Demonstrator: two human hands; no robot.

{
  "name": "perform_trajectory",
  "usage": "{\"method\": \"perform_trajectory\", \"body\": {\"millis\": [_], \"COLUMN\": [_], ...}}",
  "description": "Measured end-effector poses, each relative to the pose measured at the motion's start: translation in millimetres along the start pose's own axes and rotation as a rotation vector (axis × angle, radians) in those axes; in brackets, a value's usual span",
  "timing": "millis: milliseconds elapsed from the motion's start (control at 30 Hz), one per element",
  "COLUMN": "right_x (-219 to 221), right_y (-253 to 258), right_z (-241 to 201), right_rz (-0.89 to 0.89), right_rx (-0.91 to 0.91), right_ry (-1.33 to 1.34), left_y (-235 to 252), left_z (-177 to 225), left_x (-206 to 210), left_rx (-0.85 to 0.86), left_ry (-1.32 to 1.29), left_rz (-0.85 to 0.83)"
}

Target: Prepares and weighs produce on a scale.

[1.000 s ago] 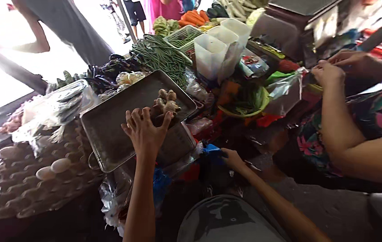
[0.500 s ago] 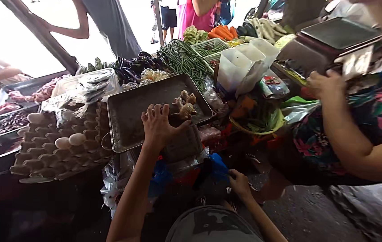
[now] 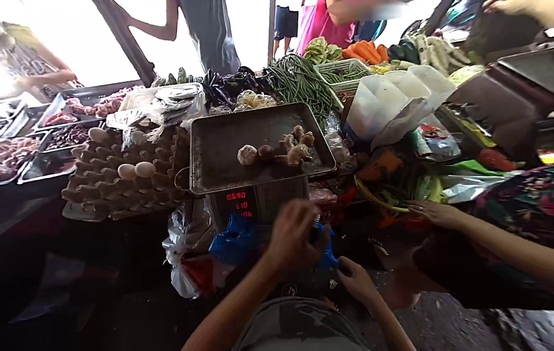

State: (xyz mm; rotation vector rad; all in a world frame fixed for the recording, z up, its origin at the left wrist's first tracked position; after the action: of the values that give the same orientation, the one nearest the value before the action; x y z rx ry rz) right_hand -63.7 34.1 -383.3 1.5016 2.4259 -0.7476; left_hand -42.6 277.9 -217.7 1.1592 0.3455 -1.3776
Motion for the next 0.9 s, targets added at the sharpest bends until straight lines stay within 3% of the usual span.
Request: {"method": "perform_trajectory", "body": {"millis": [100,167,267,433,567,667,767,833,900], "right_x": [14,23,32,32,20,11,2,-3,-6], "right_y": [-3,2,11,13,8,1,-7,-10,-11], "right_z": [-6,-11,-21,-31,-26,-30,-25,-11,7], "right_rz": [-0.063,-0.046,-0.04,-0.053,-0.119,-0.222,-0.35,-0.451,-0.452], "right_rx": [0.006,0.011,0.02,-0.014,-0.097,-0.139,-0.152,-0.116,-0.089], "right_ry": [0.299,0.399,0.445,0.475,0.442,0.402,0.063,-0.254,-0.384], "left_y": [-66,-96,-111,-109,-116,-122,-128,-132,-135], "left_z": [3,-7,-2,0,2,8,8,9,11], "left_x": [70,102,114,105,92,91,94,95,97], "left_rx": [-0.261,-0.443,-0.623,-0.686,-0.638,-0.741,-0.921,-1.004,-1.046], "left_ry": [-0.387,-0.579,-0.684,-0.596,-0.384,-0.369,-0.394,-0.385,-0.397], "left_rz": [-0.679,-0.779,-0.634,-0.325,-0.349,-0.294,-0.136,-0.142,-0.204]}}
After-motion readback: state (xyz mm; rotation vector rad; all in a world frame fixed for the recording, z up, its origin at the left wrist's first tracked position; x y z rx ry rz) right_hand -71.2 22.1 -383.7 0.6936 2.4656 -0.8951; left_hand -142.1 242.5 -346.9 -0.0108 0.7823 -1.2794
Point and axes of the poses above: each hand's wrist, its own y-axis towards the middle knuckle, its own x-axis out of the palm, z = x × y, the point moved 1 cm from there along y, towards the middle knuckle, and after that the axes turned 7 degrees about -z, right-handed, at the moved point
